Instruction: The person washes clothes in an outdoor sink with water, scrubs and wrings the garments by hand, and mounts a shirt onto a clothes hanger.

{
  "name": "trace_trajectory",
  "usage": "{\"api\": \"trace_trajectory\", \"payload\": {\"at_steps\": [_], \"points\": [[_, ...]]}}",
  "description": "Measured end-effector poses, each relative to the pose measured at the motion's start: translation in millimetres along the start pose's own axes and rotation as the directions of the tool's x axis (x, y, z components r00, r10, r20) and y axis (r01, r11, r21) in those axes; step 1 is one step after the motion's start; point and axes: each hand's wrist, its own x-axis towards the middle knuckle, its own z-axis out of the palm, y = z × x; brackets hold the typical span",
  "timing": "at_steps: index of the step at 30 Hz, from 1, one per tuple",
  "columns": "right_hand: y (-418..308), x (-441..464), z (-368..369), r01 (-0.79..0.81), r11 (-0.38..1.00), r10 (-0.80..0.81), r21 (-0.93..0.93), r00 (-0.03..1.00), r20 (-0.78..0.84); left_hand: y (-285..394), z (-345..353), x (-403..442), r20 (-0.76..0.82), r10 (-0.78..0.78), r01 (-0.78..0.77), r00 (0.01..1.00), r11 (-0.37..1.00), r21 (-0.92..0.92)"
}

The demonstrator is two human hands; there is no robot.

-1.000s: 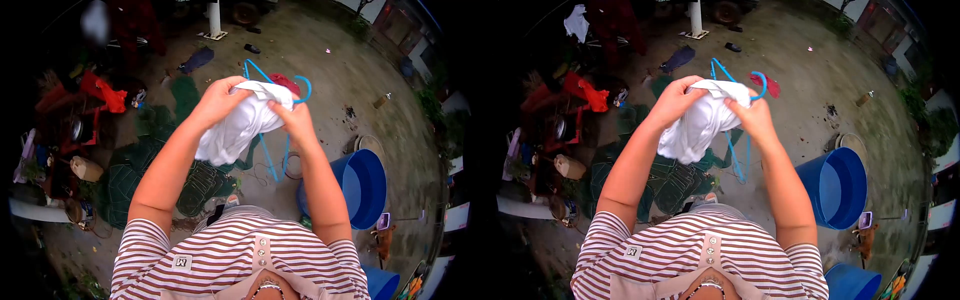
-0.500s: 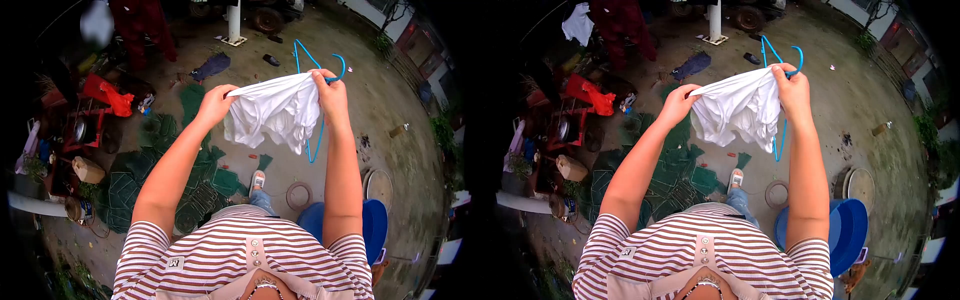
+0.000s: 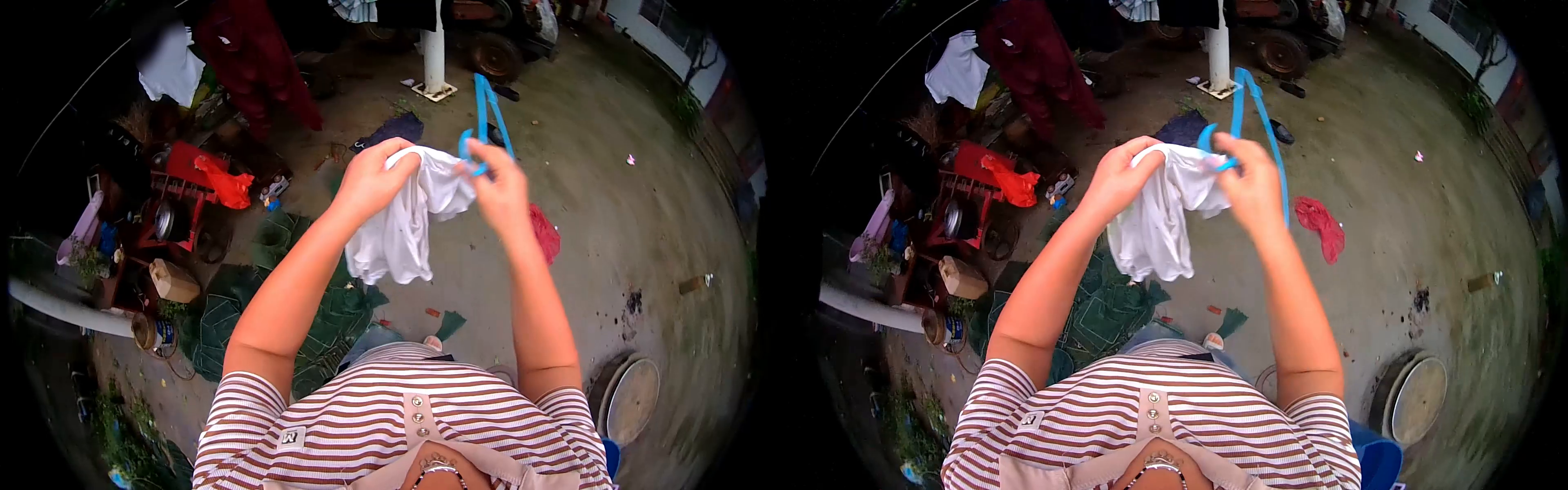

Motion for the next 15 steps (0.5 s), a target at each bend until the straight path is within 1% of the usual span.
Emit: {"api": "trace_trajectory", "payload": {"at_steps": [1,2,3,4,6,7,8,9,10,12,13,15], "points": [[-3,2,16,-0.041,0.996,0.035,0.085,0.997,0.074,0,4,8,-0.044,0.004,-0.002,0.999,0.998,0.062],[-22,6,26,-0.149,0.987,0.136,0.058,0.972,0.190,-5,6,16,-0.070,0.028,-0.027,0.997,1.000,0.013],[-10,9,45,0.005,1.000,-0.006,0.002,0.990,0.138,-10,7,26,-0.107,0.045,-0.042,0.993,0.999,0.035],[1,11,60,0.002,0.999,0.001,-0.037,0.995,0.097,-13,6,35,-0.143,0.071,-0.063,0.987,0.996,0.058],[36,24,85,-0.131,0.990,0.136,-0.050,0.985,0.105,-17,3,53,-0.212,0.017,-0.009,0.977,0.999,0.039],[51,28,92,-0.113,0.993,0.117,-0.046,0.988,0.101,-28,3,62,-0.230,0.015,-0.005,0.973,0.999,0.044],[66,33,95,-0.167,0.986,0.164,0.009,0.972,0.167,-42,3,71,-0.248,0.012,0.000,0.969,0.999,0.047],[82,36,99,-0.227,0.972,0.208,0.056,0.949,0.236,-50,2,79,-0.261,-0.018,0.022,0.965,1.000,0.012],[97,35,103,-0.217,0.975,0.199,0.055,0.951,0.237,-59,2,85,-0.295,-0.013,0.024,0.955,0.999,0.033],[124,43,111,-0.289,0.951,0.257,0.111,0.937,0.237,-73,-5,100,-0.284,-0.041,0.044,0.958,0.999,0.005],[134,53,114,-0.279,0.955,0.249,0.100,0.938,0.241,-80,-9,107,-0.292,-0.039,0.039,0.956,0.999,-0.007],[146,74,118,-0.459,0.883,0.437,0.095,0.879,0.192,-91,-15,123,-0.212,-0.070,0.079,0.975,0.996,0.038]]}}
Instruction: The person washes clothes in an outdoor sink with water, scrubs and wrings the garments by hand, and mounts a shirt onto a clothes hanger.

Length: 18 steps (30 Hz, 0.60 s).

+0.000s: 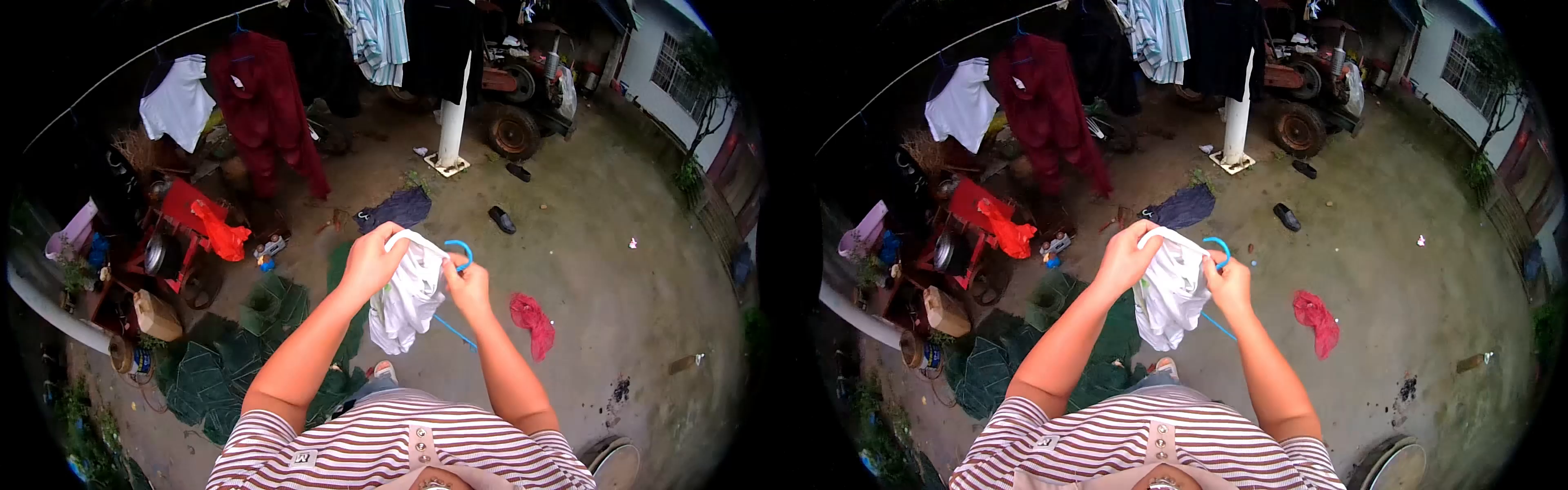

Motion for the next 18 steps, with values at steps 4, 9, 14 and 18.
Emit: {"api": "trace_trajectory", "payload": {"at_steps": [4,9,14,18], "points": [[-25,63,-13,0.220,0.945,-0.252,-0.244,0.961,-0.111,-19,-23,24,0.054,-0.032,0.019,0.998,0.973,0.231],[-99,109,-8,0.462,0.777,-0.531,-0.428,0.846,-0.052,-38,-39,53,0.178,0.017,-0.088,0.984,0.912,0.401],[-140,143,11,0.483,0.864,-0.493,-0.140,0.869,-0.045,-51,-25,92,0.085,0.283,-0.282,0.955,0.785,0.551],[-156,178,13,0.608,0.778,-0.623,-0.154,0.779,-0.073,-24,-9,116,0.002,0.333,-0.250,0.943,0.703,0.666]]}}
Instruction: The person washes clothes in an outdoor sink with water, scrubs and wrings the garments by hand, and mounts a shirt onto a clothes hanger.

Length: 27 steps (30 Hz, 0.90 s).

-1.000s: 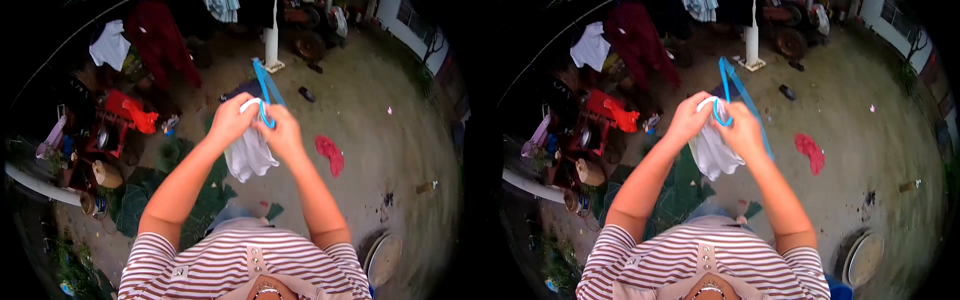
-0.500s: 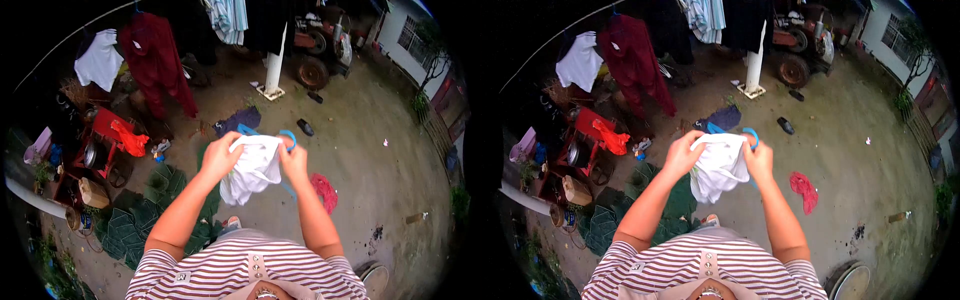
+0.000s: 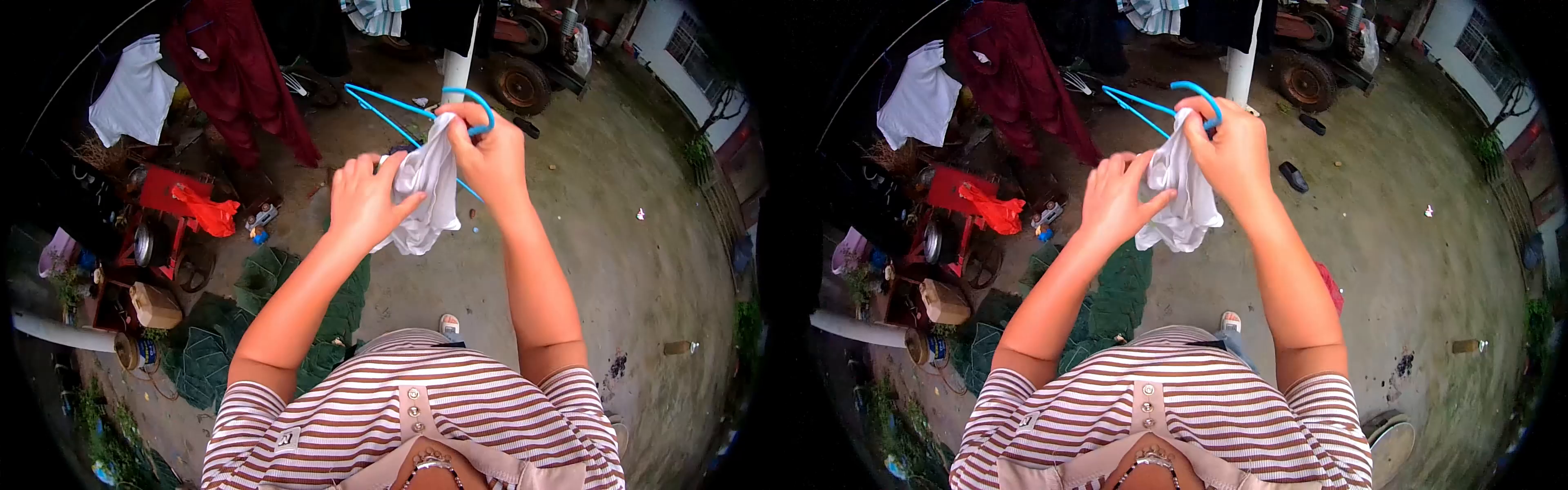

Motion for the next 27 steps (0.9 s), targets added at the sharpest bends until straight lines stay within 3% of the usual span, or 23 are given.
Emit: {"api": "trace_trajectory", "payload": {"at_steps": [3,4,5,7,9,11,13,15,16,17,19,20,22,23,24,25,27], "points": [[0,21,-6,0.007,0.998,-0.002,-0.064,0.997,0.083,4,-12,34,-0.043,-0.013,0.020,0.999,0.986,0.164],[1,24,-6,0.013,1.000,-0.011,-0.022,0.995,0.095,0,-9,48,-0.145,0.082,-0.079,0.986,0.996,0.029],[6,25,-5,0.015,1.000,-0.014,-0.013,0.996,0.093,-1,-6,60,-0.145,0.084,-0.079,0.986,0.996,0.039],[20,28,-4,-0.035,0.999,0.034,0.000,0.990,0.134,1,4,80,0.234,-0.048,0.159,0.971,0.863,-0.479],[37,31,-8,-0.084,0.996,0.082,0.009,0.989,0.126,4,16,87,0.218,-0.081,0.186,0.973,0.832,-0.522],[71,29,-10,0.006,0.997,-0.002,-0.079,0.999,0.050,3,22,93,0.287,-0.155,0.290,0.945,0.803,-0.521],[93,19,-13,0.049,0.984,-0.036,-0.169,0.996,0.080,3,20,101,0.327,-0.140,0.285,0.935,0.845,-0.452],[102,-2,-15,-0.111,0.993,0.103,0.026,0.973,0.207,1,29,106,0.289,-0.094,0.241,0.953,0.813,-0.530],[107,-15,-11,-0.198,0.974,0.164,0.106,0.949,0.269,2,31,108,0.371,-0.147,0.364,0.917,0.688,-0.628],[113,-28,-10,-0.277,0.958,0.233,0.078,0.906,0.353,7,28,109,0.372,-0.151,0.368,0.916,0.689,-0.624],[154,-64,5,-0.257,0.964,0.215,0.067,0.902,0.375,17,24,110,0.421,-0.219,0.475,0.880,0.408,-0.779],[159,-65,1,-0.260,0.963,0.216,0.072,0.903,0.372,16,25,112,0.410,-0.181,0.448,0.894,0.353,-0.821],[171,-71,-7,-0.576,0.817,0.494,0.021,0.718,0.491,12,23,109,0.390,-0.199,0.436,0.899,0.320,-0.841],[161,-60,-21,-0.548,0.835,0.455,0.048,0.736,0.501,14,16,110,0.361,-0.214,0.411,0.908,0.286,-0.866],[164,-53,-30,-0.557,0.806,0.403,0.199,0.764,0.504,13,9,108,0.361,-0.205,0.403,0.910,0.226,-0.887],[167,-47,-39,-0.558,0.755,0.356,0.345,0.790,0.500,11,-3,105,0.361,-0.151,0.388,0.920,0.239,-0.890],[159,-33,-60,-0.539,0.746,0.364,0.391,0.822,0.438,3,-5,97,0.336,-0.137,0.362,0.932,0.300,-0.883]]}}
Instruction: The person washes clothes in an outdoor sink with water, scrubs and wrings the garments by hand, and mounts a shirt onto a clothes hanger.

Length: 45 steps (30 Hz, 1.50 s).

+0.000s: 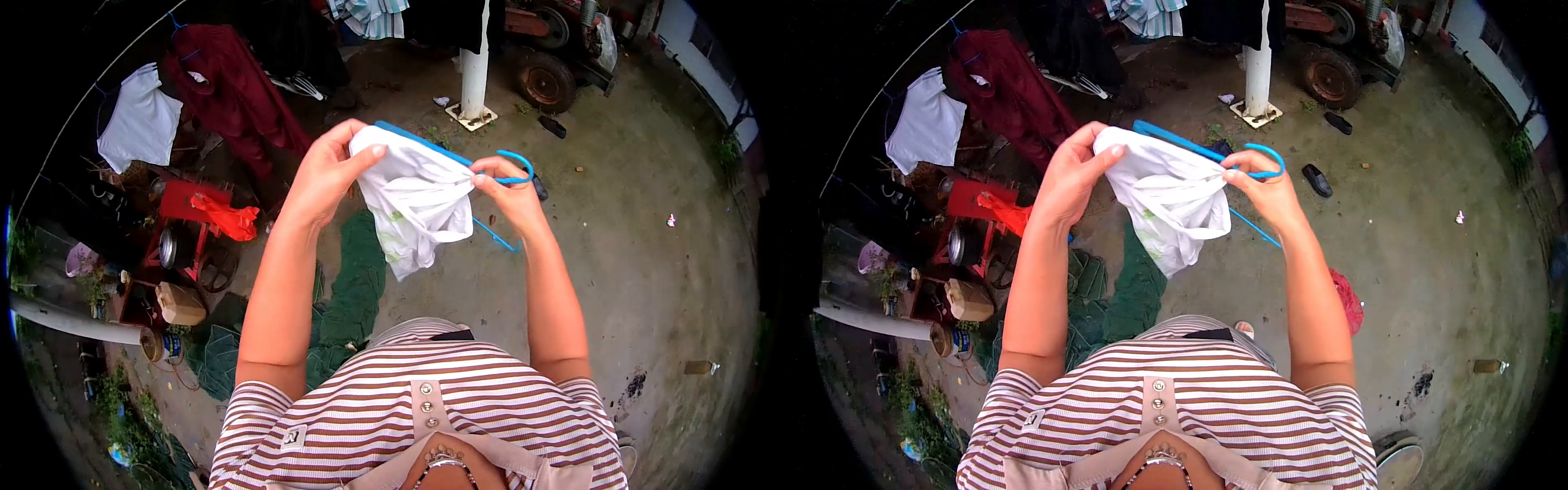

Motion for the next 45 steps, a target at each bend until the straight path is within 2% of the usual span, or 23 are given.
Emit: {"api": "trace_trajectory", "payload": {"at_steps": [2,6,8,9,10,12,15,17,18,19,20,21,23,25,26,28,29,32,34,36,38,41,45], "points": [[-2,-6,3,-0.003,1.000,0.003,0.008,1.000,-0.009,-17,-4,-3,-0.023,-0.131,0.127,0.991,0.984,-0.128],[96,-16,33,-0.114,0.878,0.164,-0.465,0.984,0.068,-30,16,-5,-0.090,-0.104,0.090,0.990,0.984,-0.151],[109,-29,62,-0.206,0.819,0.259,-0.536,0.966,0.024,-24,25,-6,-0.086,-0.100,0.085,0.991,0.983,-0.163],[122,-28,73,-0.194,0.900,0.240,-0.389,0.968,0.073,-20,26,-6,-0.075,-0.087,0.073,0.993,0.983,-0.170],[133,-26,73,-0.189,0.903,0.237,-0.386,0.968,0.079,-17,24,-6,-0.081,-0.085,0.071,0.993,0.984,-0.164],[121,-20,77,-0.300,0.883,0.296,-0.360,0.953,-0.068,-13,19,-10,-0.116,-0.067,0.054,0.991,0.993,-0.107],[92,1,49,-0.197,0.873,0.084,-0.446,0.961,-0.262,-6,-12,-20,-0.154,-0.036,0.022,0.987,0.995,-0.094],[63,8,24,0.039,0.888,-0.174,-0.459,0.951,-0.256,2,-23,-35,-0.223,-0.032,0.013,0.974,0.996,-0.086],[34,5,21,0.024,0.905,-0.164,-0.425,0.941,-0.295,-4,-32,-41,-0.230,-0.034,0.014,0.973,0.996,-0.088],[21,4,19,-0.007,0.900,-0.141,-0.436,0.942,-0.304,-21,-41,-48,-0.259,-0.011,0.085,0.966,0.958,0.275],[15,3,17,-0.038,0.892,-0.118,-0.451,0.943,-0.313,-44,-49,-54,-0.279,0.017,0.159,0.960,0.788,0.595],[15,1,16,-0.043,0.888,-0.109,-0.458,0.948,-0.300,-81,-56,-59,-0.222,0.119,0.103,0.968,0.615,0.782],[10,4,13,-0.023,0.732,-0.178,-0.681,0.958,-0.224,-82,-43,-69,-0.346,0.021,0.275,0.938,0.562,0.780],[-10,12,6,0.084,0.785,-0.304,-0.614,0.916,-0.263,-62,-27,-67,-0.479,-0.026,0.417,0.877,0.537,0.733],[-18,3,6,0.162,0.831,-0.367,-0.532,0.878,-0.306,-68,-26,-69,-0.488,-0.042,0.431,0.872,0.538,0.724],[-37,-3,5,0.099,0.791,-0.324,-0.604,0.905,-0.276,-84,-26,-68,-0.331,0.276,0.210,0.902,0.389,0.897],[-41,-2,0,0.102,0.768,-0.345,-0.632,0.897,-0.274,-74,-23,-67,-0.351,0.214,0.254,0.912,0.380,0.889],[-49,8,-5,0.104,0.773,-0.364,-0.625,0.881,-0.303,-72,-23,-66,-0.284,0.319,0.151,0.904,0.382,0.912],[-47,5,-8,0.091,0.879,-0.252,-0.467,0.921,-0.295,-75,-27,-67,-0.228,0.304,0.081,0.925,0.431,0.899],[-46,6,-10,0.067,0.889,-0.215,-0.454,0.935,-0.284,-78,-30,-63,-0.140,-0.005,0.092,0.990,0.777,0.623],[-48,5,-5,0.063,0.888,-0.185,-0.456,0.955,-0.230,-81,-26,-63,-0.110,-0.091,0.137,0.990,0.818,0.559],[-66,2,5,0.014,0.875,-0.132,-0.483,0.968,-0.212,-97,-30,-61,-0.158,-0.282,0.319,0.946,0.896,0.308],[-91,0,22,0.033,0.854,-0.130,-0.519,0.980,-0.151,-101,-30,-58,-0.166,-0.287,0.328,0.943,0.883,0.337]]}}
